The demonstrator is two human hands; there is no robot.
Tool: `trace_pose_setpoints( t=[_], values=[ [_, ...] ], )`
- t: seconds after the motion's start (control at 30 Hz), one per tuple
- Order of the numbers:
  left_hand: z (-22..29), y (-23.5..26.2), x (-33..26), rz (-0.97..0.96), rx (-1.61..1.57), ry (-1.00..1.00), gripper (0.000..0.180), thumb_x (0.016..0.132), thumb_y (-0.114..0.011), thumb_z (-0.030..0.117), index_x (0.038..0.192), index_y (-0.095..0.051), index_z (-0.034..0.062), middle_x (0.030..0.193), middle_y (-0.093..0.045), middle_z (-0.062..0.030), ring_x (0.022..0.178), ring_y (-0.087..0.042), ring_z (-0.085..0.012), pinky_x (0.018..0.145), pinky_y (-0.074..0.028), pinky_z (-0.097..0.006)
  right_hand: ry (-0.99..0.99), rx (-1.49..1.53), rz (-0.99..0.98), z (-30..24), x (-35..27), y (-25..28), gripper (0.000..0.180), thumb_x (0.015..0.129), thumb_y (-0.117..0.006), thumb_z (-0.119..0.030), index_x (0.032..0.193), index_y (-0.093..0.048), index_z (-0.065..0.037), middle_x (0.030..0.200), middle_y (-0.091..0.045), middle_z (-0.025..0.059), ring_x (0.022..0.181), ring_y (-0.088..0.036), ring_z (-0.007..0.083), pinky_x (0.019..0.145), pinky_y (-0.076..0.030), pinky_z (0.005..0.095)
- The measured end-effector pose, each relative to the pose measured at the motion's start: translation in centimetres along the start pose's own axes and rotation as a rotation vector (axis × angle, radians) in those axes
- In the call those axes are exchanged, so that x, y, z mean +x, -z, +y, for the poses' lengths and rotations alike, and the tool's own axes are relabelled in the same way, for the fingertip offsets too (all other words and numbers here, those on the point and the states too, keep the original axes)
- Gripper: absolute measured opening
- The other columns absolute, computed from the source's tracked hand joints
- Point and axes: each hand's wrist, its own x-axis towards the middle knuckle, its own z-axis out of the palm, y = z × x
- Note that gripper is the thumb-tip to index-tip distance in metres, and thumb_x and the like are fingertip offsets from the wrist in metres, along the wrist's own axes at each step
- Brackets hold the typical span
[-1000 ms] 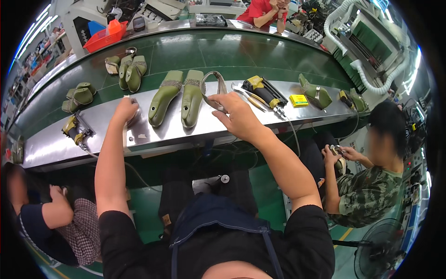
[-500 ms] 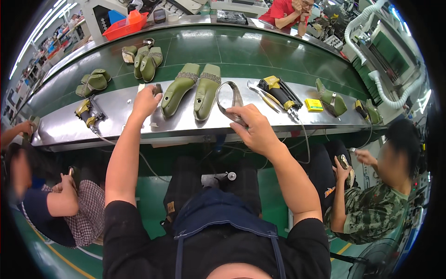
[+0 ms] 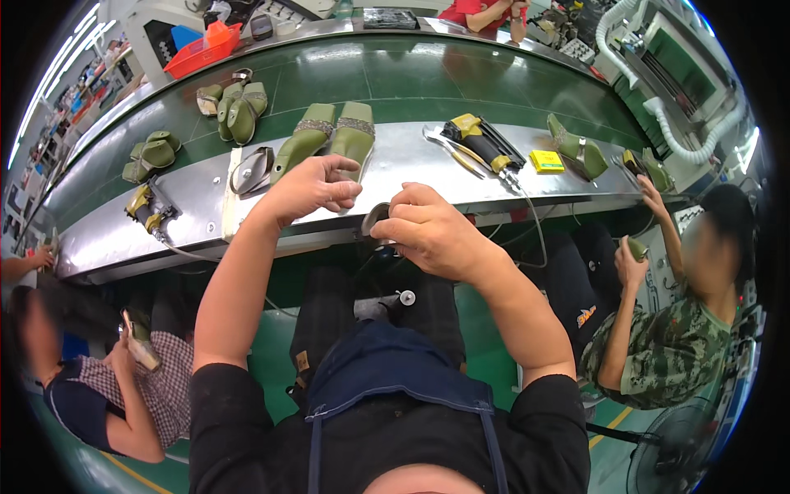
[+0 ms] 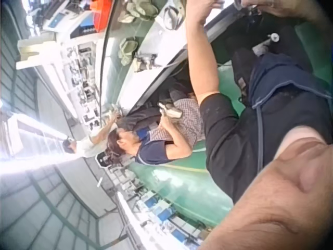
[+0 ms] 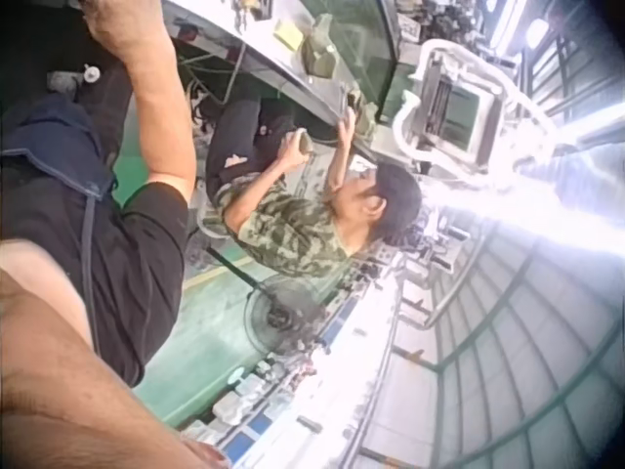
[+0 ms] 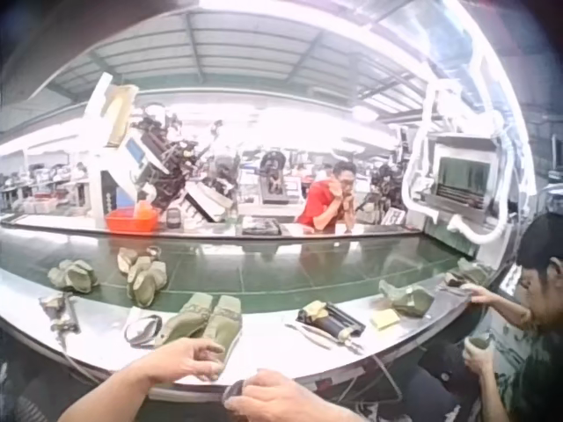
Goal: The person assembles green slipper uppers onto wooden lasts. They use a staple gun to secure the material to the sole and a pair of pliers to trim excess material. The person handles the slippers one at a time, placing them on a metal workbench after completion.
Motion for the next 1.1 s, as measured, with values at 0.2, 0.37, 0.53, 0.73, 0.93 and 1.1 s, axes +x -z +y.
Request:
trace_pose_setpoints(
  t=[0.2,0.37,0.53,0.73,0.93,1.1],
  values=[
    [-3.4,-4.3,0.8,-0.127,-0.323,0.034,0.056,0.101,-0.071,0.030,0.142,-0.055,-0.0042,0.114,-0.073,-0.0121,0.095,-0.070,-0.0131,0.086,-0.058,-0.028,-0.026,-0.083,0.198,0.2,-1.3,0.6,0.044,0.064,-0.082,-0.002,0.105,-0.072,-0.012,0.091,-0.065,0.0022,0.096,-0.063,0.0272,0.089,-0.052,0.0408],
    [-3.6,-8.5,-0.3,-0.450,-0.744,0.049,0.061,0.103,-0.067,0.035,0.145,-0.050,-0.0054,0.121,-0.071,-0.0226,0.095,-0.075,-0.0227,0.081,-0.063,-0.034,-0.005,-0.216,0.339,2.7,-3.7,0.3,0.034,0.069,-0.079,-0.005,0.101,-0.072,-0.010,0.091,-0.066,0.0023,0.091,-0.064,0.0270,0.082,-0.053,0.0392],
    [-3.9,-12.4,-0.8,-0.477,-0.795,-0.012,0.067,0.092,-0.078,0.029,0.144,-0.050,-0.0035,0.118,-0.069,-0.0163,0.096,-0.071,-0.0202,0.085,-0.059,-0.033,-0.112,-0.073,0.472,3.6,-5.7,-1.3,0.029,0.087,-0.071,-0.003,0.116,-0.073,-0.005,0.098,-0.063,0.0109,0.084,-0.062,0.0235,0.073,-0.052,0.0339],
    [-2.7,-13.3,-1.4,-0.008,-0.540,0.090,0.049,0.093,-0.062,0.002,0.141,-0.056,0.0000,0.097,-0.061,-0.0007,0.061,-0.042,-0.0045,0.052,-0.035,-0.022,-0.808,0.578,0.433,2.9,-6.2,-2.2,0.030,0.107,-0.058,-0.018,0.132,-0.065,-0.001,0.098,-0.065,0.0054,0.087,-0.062,0.0133,0.077,-0.051,0.0282],
    [-3.9,-12.4,-0.5,0.200,-0.860,0.212,0.033,0.098,-0.058,0.003,0.131,-0.053,0.0017,0.092,-0.054,-0.0027,0.060,-0.040,-0.0040,0.046,-0.031,-0.021,-0.985,0.991,0.360,-0.3,-4.4,-2.4,0.040,0.109,-0.059,-0.027,0.133,-0.058,0.005,0.091,-0.069,0.0056,0.080,-0.066,0.0112,0.075,-0.056,0.0266],
    [-4.7,-11.6,-1.0,0.306,-0.930,0.225,0.018,0.099,-0.059,0.004,0.117,-0.054,0.0037,0.093,-0.054,-0.0035,0.061,-0.042,-0.0047,0.046,-0.033,-0.020,-0.986,0.996,0.403,-0.1,-3.9,-2.6,0.033,0.105,-0.064,-0.017,0.127,-0.059,0.006,0.082,-0.063,0.0027,0.063,-0.059,0.0085,0.064,-0.054,0.0239]
  ],
)
